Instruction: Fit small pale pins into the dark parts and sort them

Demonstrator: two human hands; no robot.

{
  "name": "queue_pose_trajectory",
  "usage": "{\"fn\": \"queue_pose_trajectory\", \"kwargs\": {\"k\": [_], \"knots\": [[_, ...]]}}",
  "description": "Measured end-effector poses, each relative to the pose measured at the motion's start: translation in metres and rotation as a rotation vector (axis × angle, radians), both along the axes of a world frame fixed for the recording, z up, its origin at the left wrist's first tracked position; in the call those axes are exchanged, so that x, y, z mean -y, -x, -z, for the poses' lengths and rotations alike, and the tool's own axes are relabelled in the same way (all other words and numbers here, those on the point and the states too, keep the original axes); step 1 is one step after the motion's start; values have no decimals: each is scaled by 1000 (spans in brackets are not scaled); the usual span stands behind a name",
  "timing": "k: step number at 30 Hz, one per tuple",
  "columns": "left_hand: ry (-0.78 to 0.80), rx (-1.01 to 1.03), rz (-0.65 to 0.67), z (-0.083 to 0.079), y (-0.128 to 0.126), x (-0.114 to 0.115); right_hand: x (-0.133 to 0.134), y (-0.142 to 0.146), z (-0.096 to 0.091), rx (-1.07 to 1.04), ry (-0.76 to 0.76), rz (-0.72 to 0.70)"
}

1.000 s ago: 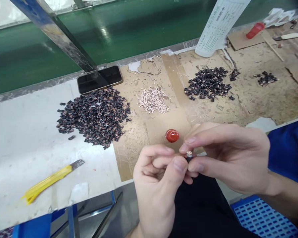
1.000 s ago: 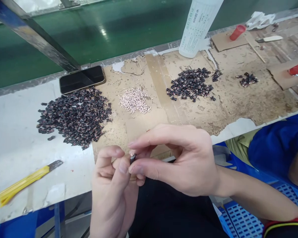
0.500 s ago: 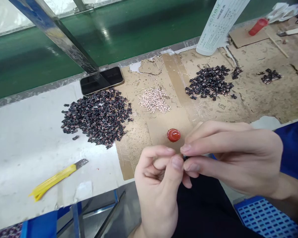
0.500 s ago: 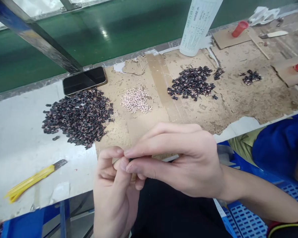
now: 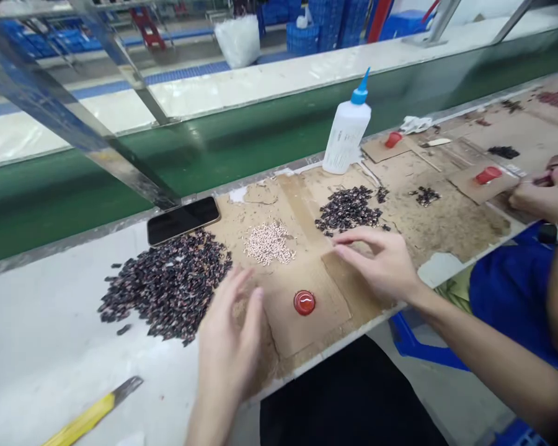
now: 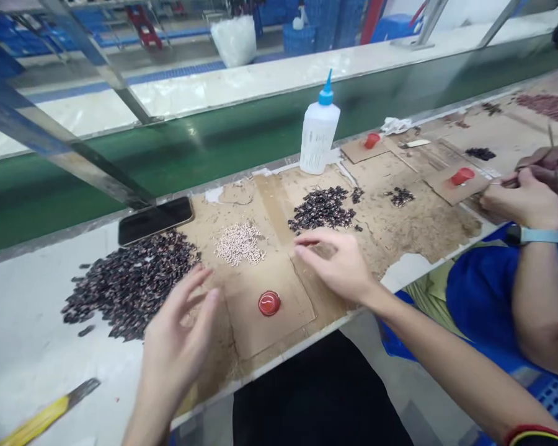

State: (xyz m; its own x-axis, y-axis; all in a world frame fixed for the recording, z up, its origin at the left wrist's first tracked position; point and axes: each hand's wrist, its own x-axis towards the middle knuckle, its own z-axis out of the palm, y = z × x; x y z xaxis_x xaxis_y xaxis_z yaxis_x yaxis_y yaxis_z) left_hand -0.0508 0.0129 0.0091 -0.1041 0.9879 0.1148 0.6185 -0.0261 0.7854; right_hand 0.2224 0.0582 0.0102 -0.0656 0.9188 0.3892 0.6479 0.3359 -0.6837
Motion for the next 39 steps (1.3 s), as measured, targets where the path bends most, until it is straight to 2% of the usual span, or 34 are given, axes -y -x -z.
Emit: {"fn": "queue_pose_trajectory", "kwargs": {"k": [2, 4, 7, 9, 12, 15, 18, 20, 25, 29, 34, 39], "knots": [[-127, -351, -3, 12, 28, -26, -24, -25, 12, 129, -26, 63], [-205, -488, 68, 19, 48, -45, -43, -39, 22, 237, -44, 73], [-208, -560, 155, 21, 62, -61, -58, -38, 33, 337, -81, 40], [-191, -607, 202, 21, 63, -66, -62, -28, 38, 391, -93, -40], [-163, -650, 228, 18, 63, -72, -67, -18, 44, 469, -86, -172], [-141, -630, 231, 14, 67, -76, -72, -22, 47, 523, -88, -211], [-131, -559, 221, 13, 73, -78, -75, -25, 41, 546, -116, -215], [-128, -497, 198, 13, 76, -78, -75, -15, 33, 536, -140, -235], [-125, -282, 79, 11, 76, -73, -79, 48, 12, 502, -128, -423], [-48, 12, -27, 4, 71, -57, -82, 89, 8, 521, -81, -520], [46, 382, -96, -1, 62, -36, -84, 99, 13, 526, -21, -542], [79, 652, -148, -1, 52, -22, -86, 98, 14, 446, 39, -511]]}}
